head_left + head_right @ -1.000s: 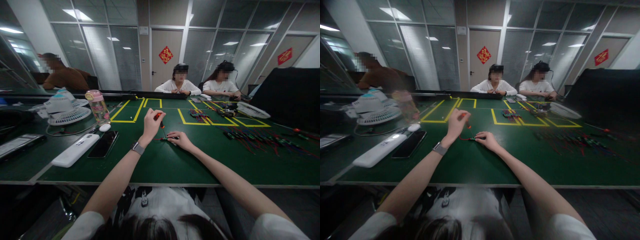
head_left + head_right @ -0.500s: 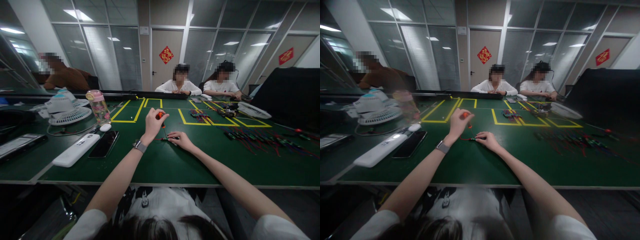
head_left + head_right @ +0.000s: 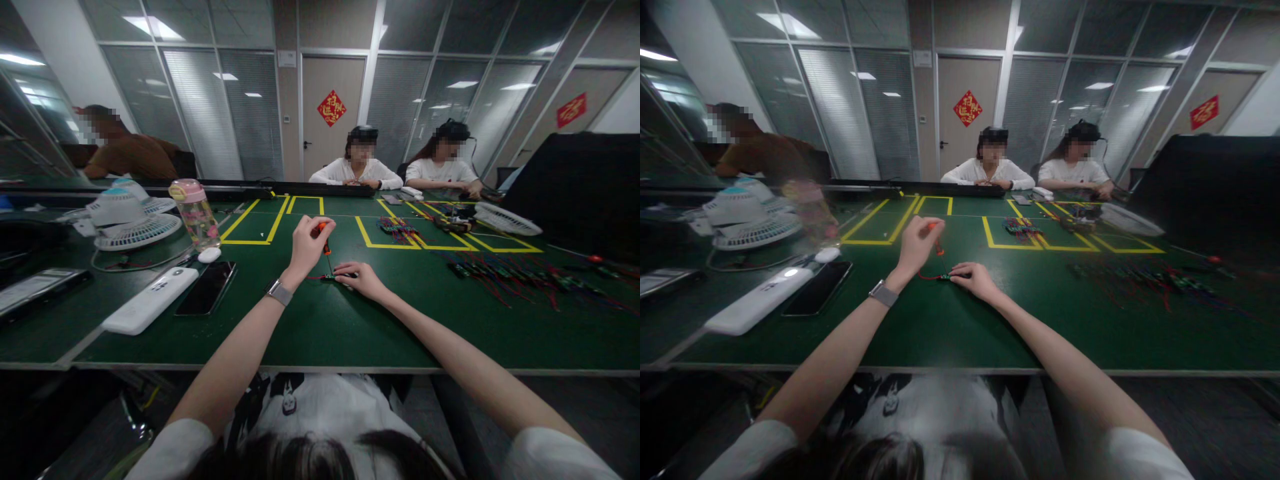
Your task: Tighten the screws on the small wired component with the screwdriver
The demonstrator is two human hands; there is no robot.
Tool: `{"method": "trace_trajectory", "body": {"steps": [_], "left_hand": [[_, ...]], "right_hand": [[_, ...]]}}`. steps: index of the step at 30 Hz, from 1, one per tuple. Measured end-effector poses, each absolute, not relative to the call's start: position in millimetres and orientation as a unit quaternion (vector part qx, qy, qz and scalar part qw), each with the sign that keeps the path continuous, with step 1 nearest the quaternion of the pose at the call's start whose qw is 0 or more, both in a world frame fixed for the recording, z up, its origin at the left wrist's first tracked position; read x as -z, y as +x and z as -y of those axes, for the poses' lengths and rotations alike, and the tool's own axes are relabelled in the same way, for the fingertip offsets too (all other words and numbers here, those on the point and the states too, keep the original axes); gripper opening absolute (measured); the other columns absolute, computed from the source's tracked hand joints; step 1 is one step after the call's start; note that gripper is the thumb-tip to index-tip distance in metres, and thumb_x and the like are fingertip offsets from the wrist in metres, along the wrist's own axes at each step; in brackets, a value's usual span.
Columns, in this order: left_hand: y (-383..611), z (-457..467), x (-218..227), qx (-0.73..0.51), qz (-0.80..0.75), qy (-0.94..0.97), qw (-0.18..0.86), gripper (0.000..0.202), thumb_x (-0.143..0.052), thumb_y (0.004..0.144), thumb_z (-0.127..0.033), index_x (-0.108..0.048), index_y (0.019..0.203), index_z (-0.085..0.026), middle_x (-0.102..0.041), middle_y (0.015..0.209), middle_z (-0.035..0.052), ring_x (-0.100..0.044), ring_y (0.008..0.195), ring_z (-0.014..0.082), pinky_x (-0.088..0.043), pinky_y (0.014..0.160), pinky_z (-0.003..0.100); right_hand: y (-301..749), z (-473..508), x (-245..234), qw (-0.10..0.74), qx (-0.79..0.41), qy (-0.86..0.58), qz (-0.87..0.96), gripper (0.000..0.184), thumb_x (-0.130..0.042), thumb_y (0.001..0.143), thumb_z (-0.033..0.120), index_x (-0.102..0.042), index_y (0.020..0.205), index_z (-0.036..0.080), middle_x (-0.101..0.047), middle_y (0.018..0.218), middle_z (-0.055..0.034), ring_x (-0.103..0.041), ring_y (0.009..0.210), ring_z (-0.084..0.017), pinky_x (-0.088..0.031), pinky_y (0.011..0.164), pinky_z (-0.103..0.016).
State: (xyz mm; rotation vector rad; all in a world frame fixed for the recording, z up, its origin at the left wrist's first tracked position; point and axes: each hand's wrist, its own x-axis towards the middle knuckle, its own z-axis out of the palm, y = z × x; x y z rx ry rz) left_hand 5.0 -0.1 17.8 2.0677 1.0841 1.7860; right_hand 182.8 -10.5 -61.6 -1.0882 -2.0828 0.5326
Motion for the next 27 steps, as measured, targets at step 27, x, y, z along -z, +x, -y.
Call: {"method": "trace_trajectory", "body": {"steps": [27], "left_hand": [[2.8, -6.7, -10.0, -0.605, -0.352, 0.705, 0.118, 0.020, -0.062, 0.083, -0.029, -0.066, 0.101, -0.022, -0.057, 0.088, 0.0020, -0.057, 0.076, 0.0116, -0.048, 0.071, 0.023]], "right_hand": [[181.2, 12.7, 59.0, 0.359, -0.228, -0.433, 0.795, 0.019, -0.063, 0.079, 0.026, -0.076, 0.092, 0.021, -0.071, 0.106, -0.0089, -0.064, 0.103, -0.024, -0.046, 0.095, -0.040]]}}
